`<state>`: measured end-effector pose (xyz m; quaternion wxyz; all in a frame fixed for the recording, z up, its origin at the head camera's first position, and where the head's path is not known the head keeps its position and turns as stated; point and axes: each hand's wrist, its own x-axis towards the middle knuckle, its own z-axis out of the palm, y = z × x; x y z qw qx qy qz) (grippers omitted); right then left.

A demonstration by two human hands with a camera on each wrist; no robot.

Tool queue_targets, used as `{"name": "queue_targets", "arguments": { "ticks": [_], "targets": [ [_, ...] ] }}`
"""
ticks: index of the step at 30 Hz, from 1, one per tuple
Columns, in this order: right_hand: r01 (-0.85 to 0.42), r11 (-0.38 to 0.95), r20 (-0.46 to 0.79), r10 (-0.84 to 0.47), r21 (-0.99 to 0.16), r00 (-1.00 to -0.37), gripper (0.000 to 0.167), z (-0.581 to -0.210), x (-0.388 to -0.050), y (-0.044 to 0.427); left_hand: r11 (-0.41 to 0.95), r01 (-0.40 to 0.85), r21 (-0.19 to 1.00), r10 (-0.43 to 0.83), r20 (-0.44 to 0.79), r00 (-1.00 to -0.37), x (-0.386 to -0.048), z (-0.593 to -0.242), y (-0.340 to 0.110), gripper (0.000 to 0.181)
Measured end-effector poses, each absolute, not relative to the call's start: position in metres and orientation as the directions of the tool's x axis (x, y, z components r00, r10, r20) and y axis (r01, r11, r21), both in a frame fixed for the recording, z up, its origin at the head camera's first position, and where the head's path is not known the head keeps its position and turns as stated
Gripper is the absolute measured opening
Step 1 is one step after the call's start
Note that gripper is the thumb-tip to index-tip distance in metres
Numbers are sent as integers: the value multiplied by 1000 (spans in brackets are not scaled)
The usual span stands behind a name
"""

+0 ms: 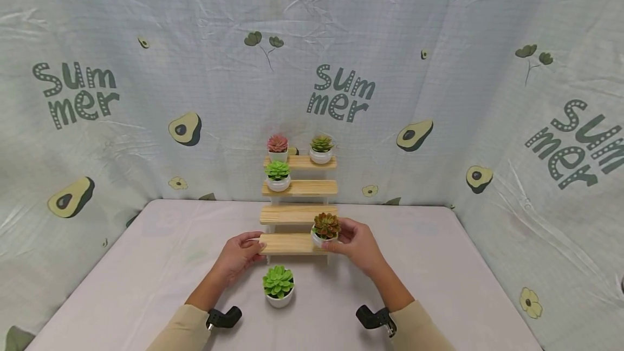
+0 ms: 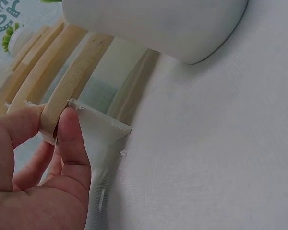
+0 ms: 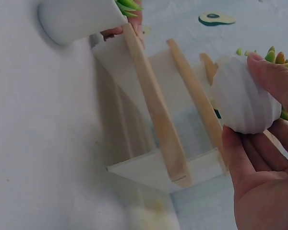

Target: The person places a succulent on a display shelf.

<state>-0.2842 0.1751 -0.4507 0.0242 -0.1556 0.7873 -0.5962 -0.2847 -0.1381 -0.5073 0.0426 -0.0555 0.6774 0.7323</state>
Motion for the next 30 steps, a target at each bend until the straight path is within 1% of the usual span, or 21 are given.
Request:
{"name": "queue_targets", "arguments": {
  "ticks": [5,14,21,30],
  "targets": [
    [-235,272,164,-258,-933,-952,66,-443,-291,174,-82,-142,986,-8,-144,-990,-286,-508,-138,41],
    [-249,249,185,-255,-936,-949,65,-430,-306,171,-86,-134,987,-13,-136,-991,-287,-510,-138,40],
    [-229,208,175,-252,-951,-952,66,-424,-322,169,-83,-163,983,-20,-165,-986,-287,-509,-138,40],
    [-241,232,183,-245,-942,-952,66,-414,-334,164,-71,-160,985,-20,-162,-987,-288,-510,-138,39]
  ]
}}
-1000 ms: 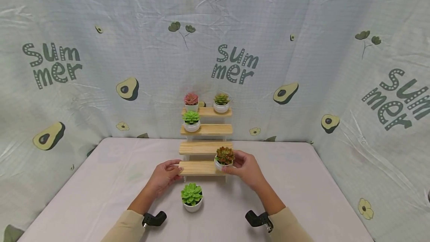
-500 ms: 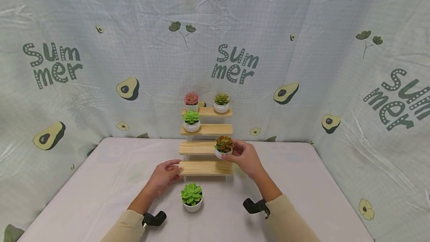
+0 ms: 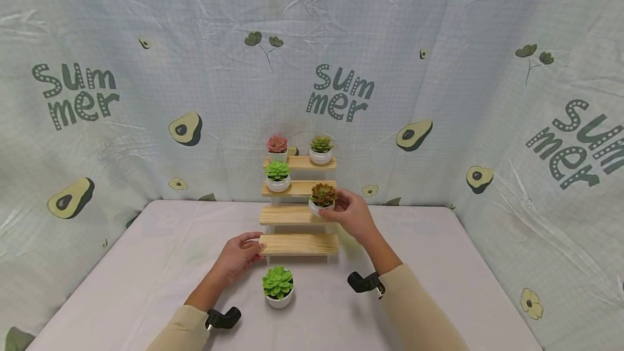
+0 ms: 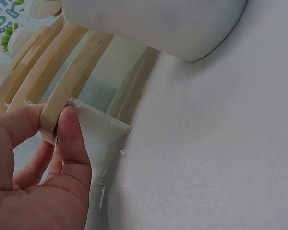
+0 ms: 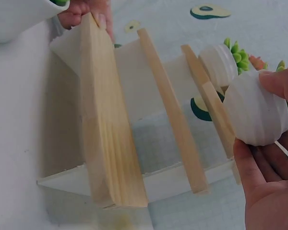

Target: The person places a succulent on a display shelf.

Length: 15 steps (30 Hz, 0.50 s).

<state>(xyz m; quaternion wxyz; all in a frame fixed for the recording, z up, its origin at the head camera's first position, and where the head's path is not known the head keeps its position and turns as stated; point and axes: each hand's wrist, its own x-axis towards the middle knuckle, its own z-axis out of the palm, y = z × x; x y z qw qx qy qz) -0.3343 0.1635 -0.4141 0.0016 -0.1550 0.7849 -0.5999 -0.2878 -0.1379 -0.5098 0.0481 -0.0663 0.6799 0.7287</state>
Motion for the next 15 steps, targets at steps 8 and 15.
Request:
{"name": "queue_targets", "arguments": {
  "ticks": [8,15],
  "targets": [
    [-267,261,212,-220,-928,-952,66,-408,-346,158,-78,-161,984,-23,-163,-986,-287,-510,-137,40],
    [-285,264,235,-207,-921,-950,62,-399,-354,156,-83,-161,983,-22,-163,-986,-288,-510,-138,39]
  ]
}}
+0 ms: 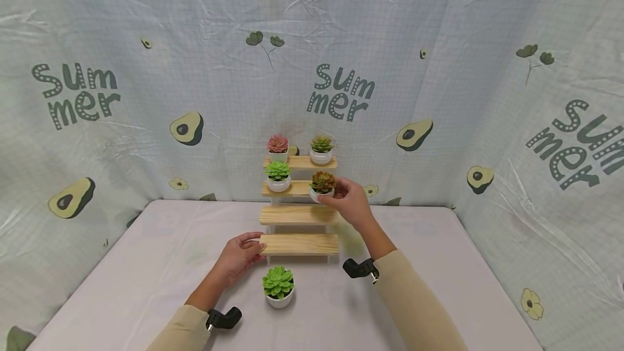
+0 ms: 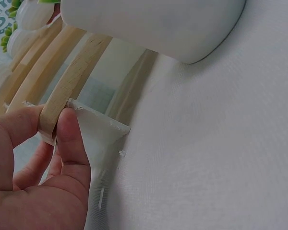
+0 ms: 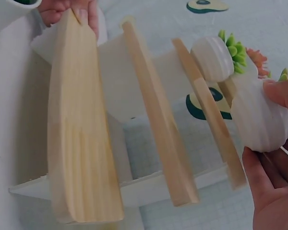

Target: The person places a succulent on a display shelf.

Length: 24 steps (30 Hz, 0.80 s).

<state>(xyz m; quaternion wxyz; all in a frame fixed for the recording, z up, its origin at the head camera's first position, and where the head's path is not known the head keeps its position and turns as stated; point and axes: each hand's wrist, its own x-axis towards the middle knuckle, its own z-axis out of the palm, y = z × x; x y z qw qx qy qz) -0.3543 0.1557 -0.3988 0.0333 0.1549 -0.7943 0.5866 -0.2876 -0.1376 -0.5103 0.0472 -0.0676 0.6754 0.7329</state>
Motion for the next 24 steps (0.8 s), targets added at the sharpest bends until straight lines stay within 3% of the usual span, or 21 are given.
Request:
{"name": "queue_targets", "arguments": {
  "ticks": [24],
  "targets": [
    [-264,353,224,-152,-898,-963,63,-394,-379,147,-77,-172,982,-12,-173,-985,-287,-511,-138,43]
  ]
}}
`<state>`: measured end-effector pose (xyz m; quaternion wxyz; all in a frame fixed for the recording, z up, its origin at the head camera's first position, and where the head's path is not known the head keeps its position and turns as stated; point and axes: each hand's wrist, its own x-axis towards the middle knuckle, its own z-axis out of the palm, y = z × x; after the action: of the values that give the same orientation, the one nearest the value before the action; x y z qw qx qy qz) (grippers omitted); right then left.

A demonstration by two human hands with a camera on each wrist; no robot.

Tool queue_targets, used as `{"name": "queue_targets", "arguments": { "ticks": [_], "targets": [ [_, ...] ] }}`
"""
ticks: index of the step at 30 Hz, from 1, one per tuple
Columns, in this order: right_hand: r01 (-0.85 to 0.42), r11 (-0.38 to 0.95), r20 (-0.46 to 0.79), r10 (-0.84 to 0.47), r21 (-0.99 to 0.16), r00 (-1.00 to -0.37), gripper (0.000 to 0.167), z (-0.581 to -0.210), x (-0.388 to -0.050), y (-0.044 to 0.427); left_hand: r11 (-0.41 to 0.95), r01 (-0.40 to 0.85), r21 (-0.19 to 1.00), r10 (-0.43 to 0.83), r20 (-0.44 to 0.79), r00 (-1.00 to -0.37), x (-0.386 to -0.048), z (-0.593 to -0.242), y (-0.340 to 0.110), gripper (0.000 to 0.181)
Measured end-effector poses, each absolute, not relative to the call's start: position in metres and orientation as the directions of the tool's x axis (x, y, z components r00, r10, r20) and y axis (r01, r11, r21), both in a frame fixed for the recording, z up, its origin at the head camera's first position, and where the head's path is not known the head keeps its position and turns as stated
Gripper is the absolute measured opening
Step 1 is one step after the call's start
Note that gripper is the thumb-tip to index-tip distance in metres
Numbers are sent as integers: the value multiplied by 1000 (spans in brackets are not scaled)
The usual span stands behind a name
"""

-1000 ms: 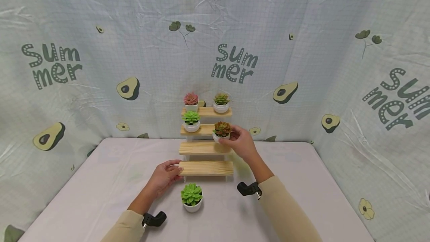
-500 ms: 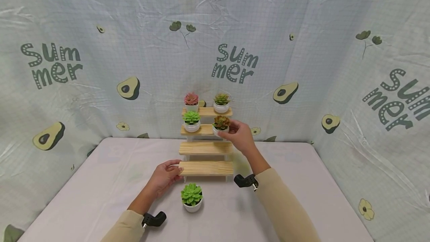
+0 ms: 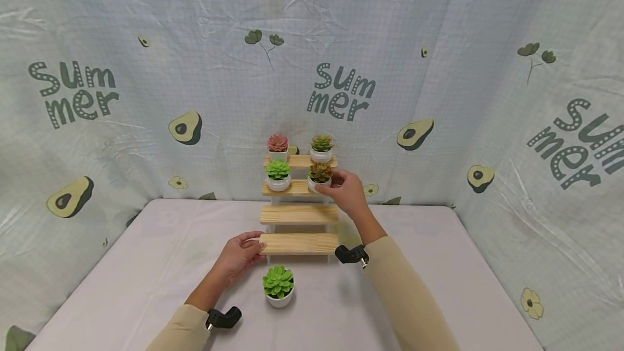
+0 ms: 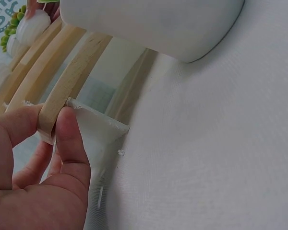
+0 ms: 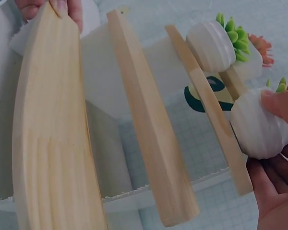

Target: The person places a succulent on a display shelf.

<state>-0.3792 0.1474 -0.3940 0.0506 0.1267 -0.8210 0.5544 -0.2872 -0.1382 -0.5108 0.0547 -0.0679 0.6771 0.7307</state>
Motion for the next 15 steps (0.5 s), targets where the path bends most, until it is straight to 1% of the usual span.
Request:
{"name": "queue_targets", "arguments": {
  "ticks": [11,15],
  "targets": [
    [-252,339,222,-125,-906,-967,56,-395,-386,145,-83,-167,982,0,-167,-986,-288,-512,-140,43],
    [-241,323,211,-125,-915,-970,58,-393,-384,144,-81,-170,982,-5,-171,-985,-287,-511,-139,42]
  ]
}}
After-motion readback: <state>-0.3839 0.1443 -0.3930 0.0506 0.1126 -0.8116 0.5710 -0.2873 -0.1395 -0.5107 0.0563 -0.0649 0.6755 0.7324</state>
